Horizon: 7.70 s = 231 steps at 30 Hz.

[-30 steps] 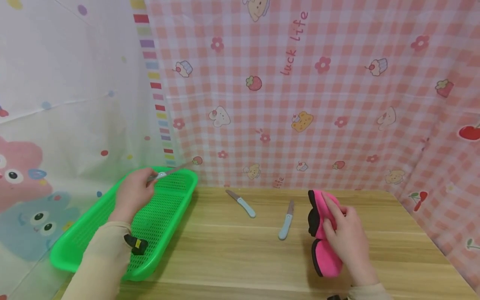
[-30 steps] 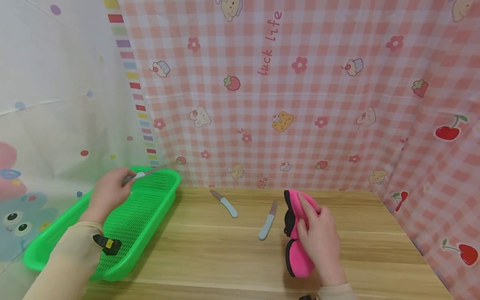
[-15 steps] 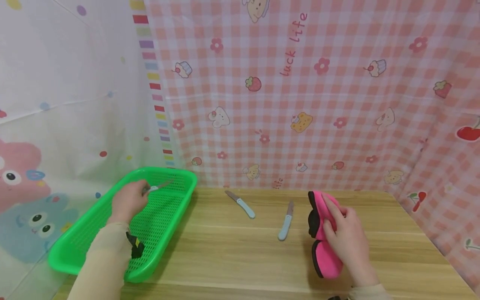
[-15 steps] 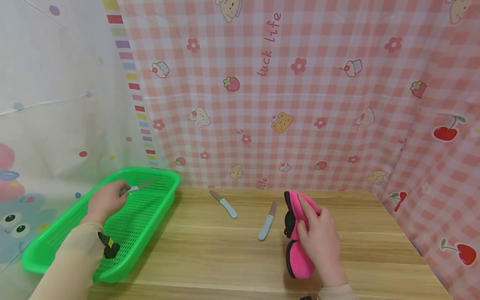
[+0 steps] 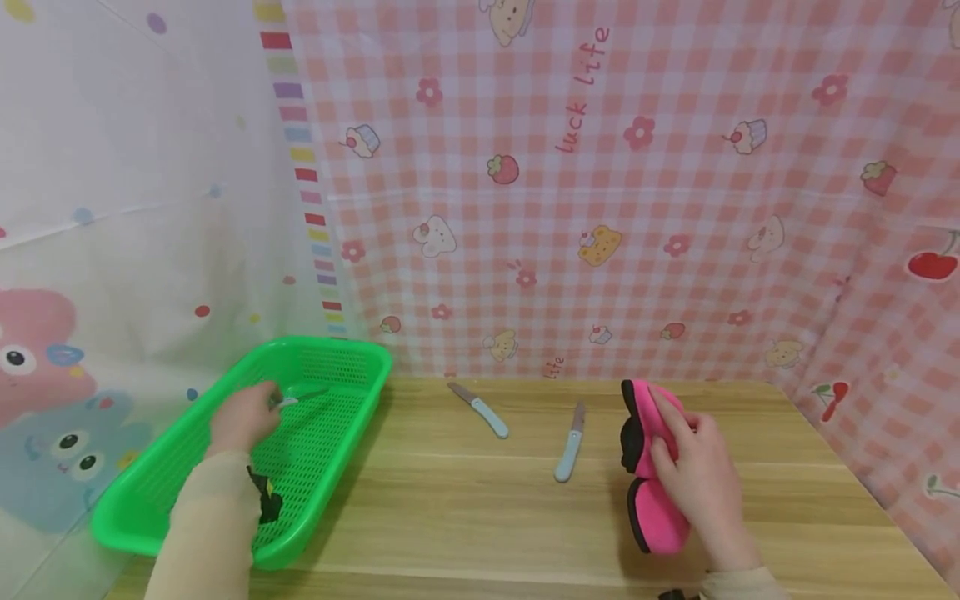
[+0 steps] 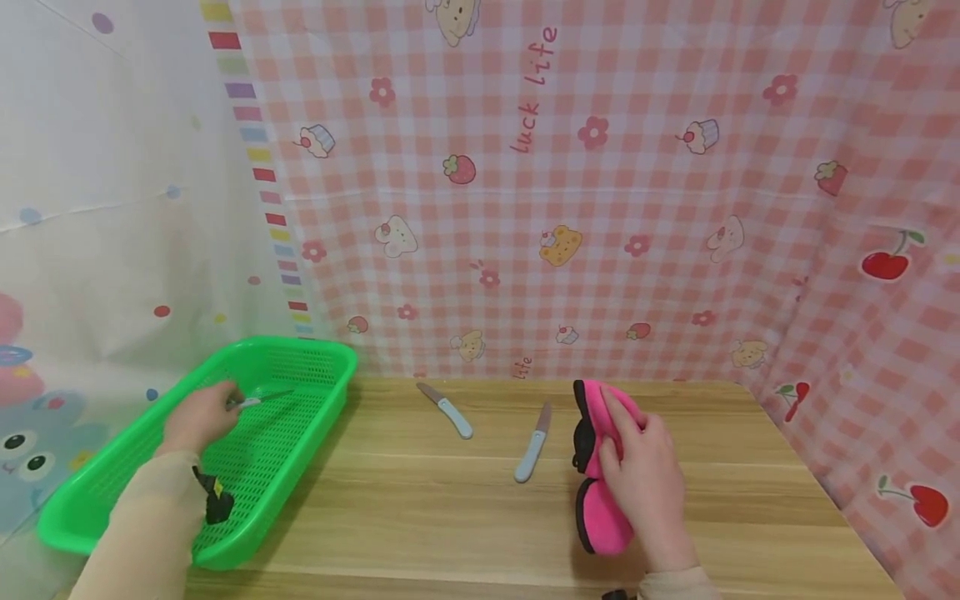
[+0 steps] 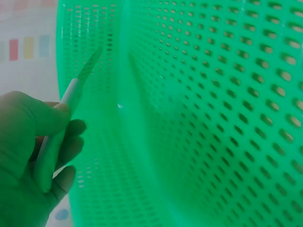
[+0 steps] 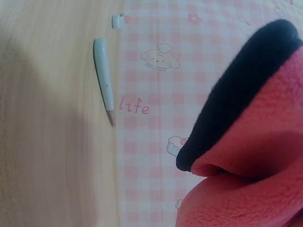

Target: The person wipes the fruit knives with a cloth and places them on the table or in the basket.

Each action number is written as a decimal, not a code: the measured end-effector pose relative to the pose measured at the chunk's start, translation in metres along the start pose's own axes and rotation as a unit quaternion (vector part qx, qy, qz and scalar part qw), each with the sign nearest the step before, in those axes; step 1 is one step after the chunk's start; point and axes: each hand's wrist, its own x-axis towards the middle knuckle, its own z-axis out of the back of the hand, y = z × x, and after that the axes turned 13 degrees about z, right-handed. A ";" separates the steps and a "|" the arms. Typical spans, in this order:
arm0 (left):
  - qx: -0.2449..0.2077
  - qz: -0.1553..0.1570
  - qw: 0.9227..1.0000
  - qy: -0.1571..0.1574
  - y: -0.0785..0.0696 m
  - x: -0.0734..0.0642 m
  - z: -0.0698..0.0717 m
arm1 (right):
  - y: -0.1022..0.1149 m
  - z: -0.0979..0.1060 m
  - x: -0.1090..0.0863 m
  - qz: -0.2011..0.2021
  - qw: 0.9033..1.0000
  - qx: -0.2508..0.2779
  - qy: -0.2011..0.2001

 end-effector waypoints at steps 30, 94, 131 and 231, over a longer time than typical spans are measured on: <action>0.047 0.052 0.994 0.079 0.016 -0.009 -0.010 | 0.000 0.002 0.000 -0.010 1.000 0.007 0.013; -0.108 -0.087 0.989 -0.042 -0.195 -0.046 -0.017 | -0.008 0.005 -0.001 0.013 1.000 -0.002 -0.026; -0.083 -0.086 0.993 0.011 -0.337 -0.077 -0.188 | -0.013 0.005 -0.003 0.004 1.000 -0.003 -0.026; -0.539 -0.092 0.787 0.285 -0.293 -0.117 -0.146 | 0.031 -0.027 -0.004 0.129 0.992 -0.012 -0.001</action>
